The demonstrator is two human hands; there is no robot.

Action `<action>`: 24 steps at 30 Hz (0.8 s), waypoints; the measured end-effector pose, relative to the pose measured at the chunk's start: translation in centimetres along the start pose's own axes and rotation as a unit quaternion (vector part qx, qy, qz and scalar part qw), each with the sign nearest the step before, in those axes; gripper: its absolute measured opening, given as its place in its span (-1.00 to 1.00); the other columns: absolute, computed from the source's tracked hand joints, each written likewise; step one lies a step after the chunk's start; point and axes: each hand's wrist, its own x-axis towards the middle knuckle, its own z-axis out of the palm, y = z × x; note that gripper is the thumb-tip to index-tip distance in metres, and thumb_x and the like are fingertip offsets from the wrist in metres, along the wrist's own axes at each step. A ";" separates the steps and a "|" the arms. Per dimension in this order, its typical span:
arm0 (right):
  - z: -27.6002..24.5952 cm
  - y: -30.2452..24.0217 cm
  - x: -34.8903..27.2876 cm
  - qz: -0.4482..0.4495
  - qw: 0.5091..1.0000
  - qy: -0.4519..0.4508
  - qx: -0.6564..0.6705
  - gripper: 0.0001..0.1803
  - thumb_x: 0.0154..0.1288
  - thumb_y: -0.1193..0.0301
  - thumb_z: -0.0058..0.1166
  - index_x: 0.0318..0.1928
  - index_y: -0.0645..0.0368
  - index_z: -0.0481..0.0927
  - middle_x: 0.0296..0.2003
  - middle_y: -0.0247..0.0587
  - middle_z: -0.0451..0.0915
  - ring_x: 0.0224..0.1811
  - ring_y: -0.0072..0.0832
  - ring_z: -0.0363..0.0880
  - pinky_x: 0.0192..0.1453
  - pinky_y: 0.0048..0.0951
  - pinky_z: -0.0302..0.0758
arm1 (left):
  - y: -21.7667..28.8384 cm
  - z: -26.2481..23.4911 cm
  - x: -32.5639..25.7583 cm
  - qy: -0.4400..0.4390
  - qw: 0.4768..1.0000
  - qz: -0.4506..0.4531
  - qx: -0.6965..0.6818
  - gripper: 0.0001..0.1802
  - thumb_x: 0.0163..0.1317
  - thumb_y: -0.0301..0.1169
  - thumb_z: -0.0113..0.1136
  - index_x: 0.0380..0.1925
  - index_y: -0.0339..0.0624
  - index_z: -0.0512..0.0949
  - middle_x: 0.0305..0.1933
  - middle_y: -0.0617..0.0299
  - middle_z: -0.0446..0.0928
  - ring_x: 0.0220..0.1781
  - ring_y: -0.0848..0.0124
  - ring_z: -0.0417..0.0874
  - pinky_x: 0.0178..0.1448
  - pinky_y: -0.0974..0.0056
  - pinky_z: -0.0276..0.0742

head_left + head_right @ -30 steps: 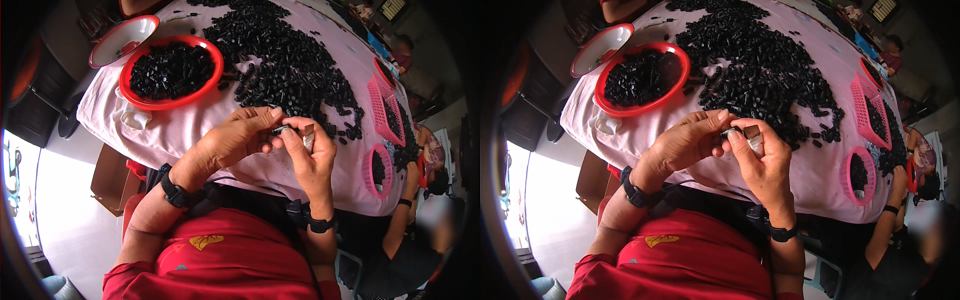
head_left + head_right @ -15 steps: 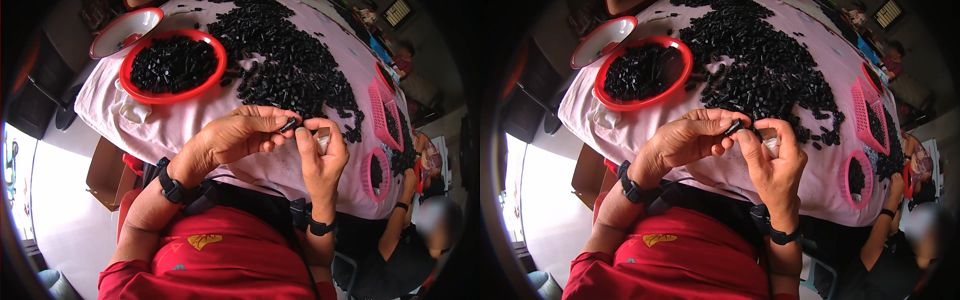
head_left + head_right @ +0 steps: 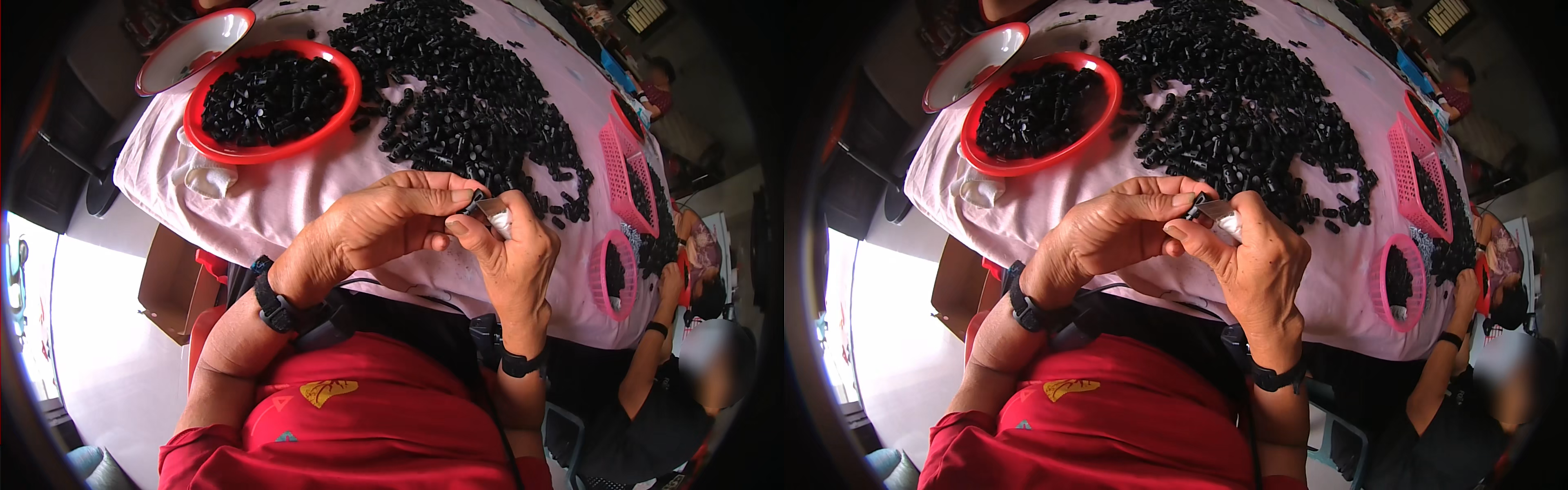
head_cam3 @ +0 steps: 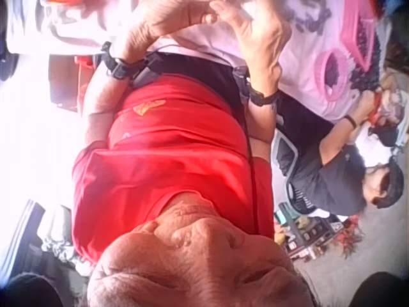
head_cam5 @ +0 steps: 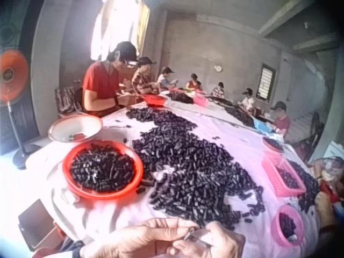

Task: Manually assembling small black plastic components by hand at a manufacturing workstation.

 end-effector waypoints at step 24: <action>0.2 0.3 0.0 -0.019 0.998 0.010 -0.058 -0.40 0.03 -0.21 0.21 -0.55 0.09 0.42 -0.67 -0.29 0.50 -0.65 -0.33 0.54 -0.60 -0.38 0.41 | -0.3 -0.2 0.1 -0.019 1.000 0.003 -0.024 -0.70 0.33 -0.42 0.15 0.05 -0.22 0.51 -0.14 0.32 0.56 -0.23 0.57 0.54 -0.17 0.43 0.46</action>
